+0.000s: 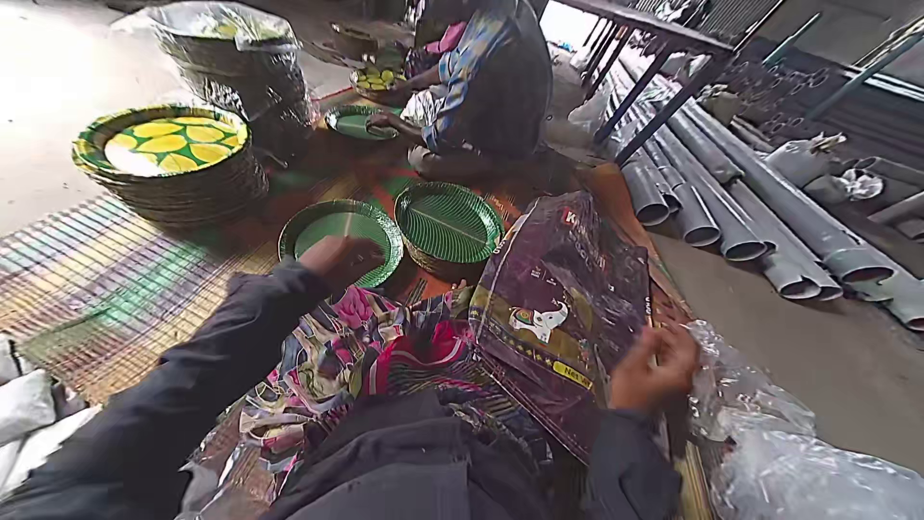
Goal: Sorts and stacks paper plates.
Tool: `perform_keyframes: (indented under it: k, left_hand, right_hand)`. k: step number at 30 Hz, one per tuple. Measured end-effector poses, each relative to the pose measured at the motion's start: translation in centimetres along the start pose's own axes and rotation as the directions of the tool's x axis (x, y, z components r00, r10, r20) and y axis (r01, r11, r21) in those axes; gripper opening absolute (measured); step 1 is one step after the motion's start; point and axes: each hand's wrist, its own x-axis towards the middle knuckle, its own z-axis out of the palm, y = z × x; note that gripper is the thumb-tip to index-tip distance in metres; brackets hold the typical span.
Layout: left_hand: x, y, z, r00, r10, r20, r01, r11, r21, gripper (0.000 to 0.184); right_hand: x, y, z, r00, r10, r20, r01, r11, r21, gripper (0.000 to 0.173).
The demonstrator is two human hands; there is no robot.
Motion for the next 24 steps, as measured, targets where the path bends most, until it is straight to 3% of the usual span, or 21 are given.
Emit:
perform_keyframes:
  k: [1,2,4,5,6,7,9,11,12,17,19,21,22,24]
  left_hand:
    - [2.2,-0.4,2.7,0.996,-0.003,-0.087,-0.015,0.979,-0.204,0.032]
    - [4.4,-1.3,5.6,0.991,-0.059,-0.121,0.012,0.934,-0.356,0.035]
    - [7.2,-3.0,11.1,0.978,-0.202,-0.06,0.146,0.855,-0.497,0.038]
    - [7.5,-3.8,13.8,0.964,-0.267,0.002,0.23,0.825,-0.517,0.038]
    - [7.4,-4.5,16.2,0.945,-0.321,0.059,0.306,0.809,-0.501,0.037]
    - [7.1,-5.2,17.7,0.925,-0.364,0.111,0.374,0.817,-0.439,0.037]
    - [6.6,-5.7,17.8,0.899,-0.392,0.198,0.435,0.852,-0.292,0.035]
    - [6.6,-6.0,17.1,0.905,-0.366,0.215,0.419,0.849,-0.322,0.041]
    - [6.7,-6.5,17.1,0.908,-0.371,0.195,0.419,0.831,-0.365,0.04]
    - [7.7,-7.5,18.3,0.929,-0.332,0.165,0.371,0.818,-0.439,0.036]
    - [8.1,-7.7,18.4,0.929,-0.319,0.189,0.369,0.837,-0.405,0.036]
    - [8.5,-7.8,18.3,0.922,-0.328,0.205,0.385,0.825,-0.414,0.036]
    - [8.3,-7.6,18.2,0.923,-0.322,0.21,0.383,0.817,-0.43,0.035]
    - [8.4,-7.1,17.4,0.927,-0.306,0.215,0.372,0.811,-0.451,0.035]
  right_hand:
    - [0.4,-1.3,3.5,0.976,-0.036,0.213,0.036,0.999,0.004,0.036]
    - [0.6,-2.6,7.1,0.907,-0.037,0.42,0.045,0.999,-0.009,0.035]
    - [0.2,-4.7,13.7,0.635,0.062,0.77,0.008,0.996,-0.086,0.038]
    - [-0.2,-5.5,16.4,0.493,0.124,0.861,0.0,0.99,-0.143,0.04]
    - [-0.6,-6.0,18.8,0.403,0.162,0.901,0.025,0.982,-0.188,0.043]
    - [-1.2,-6.4,21.1,0.381,0.179,0.907,0.067,0.973,-0.22,0.049]
    - [-2.4,-7.4,24.7,0.479,0.17,0.861,0.188,0.938,-0.29,0.074]
    - [-3.4,-7.6,28.0,0.609,0.054,0.791,0.315,0.899,-0.304,0.102]
    - [-3.5,-7.6,29.8,0.617,0.023,0.787,0.372,0.873,-0.316,0.11]
    - [-3.7,-5.6,36.3,0.469,0.114,0.876,0.526,0.761,-0.38,0.104]
    - [-2.9,-4.6,37.8,0.469,0.188,0.863,0.502,0.747,-0.436,0.103]
    - [-1.6,-4.0,38.7,0.473,0.178,0.863,0.517,0.737,-0.435,0.119]
    - [-1.3,-3.8,38.5,0.458,0.141,0.878,0.536,0.744,-0.399,0.115]
    - [-0.7,-3.5,38.3,0.429,0.057,0.901,0.577,0.751,-0.322,0.089]
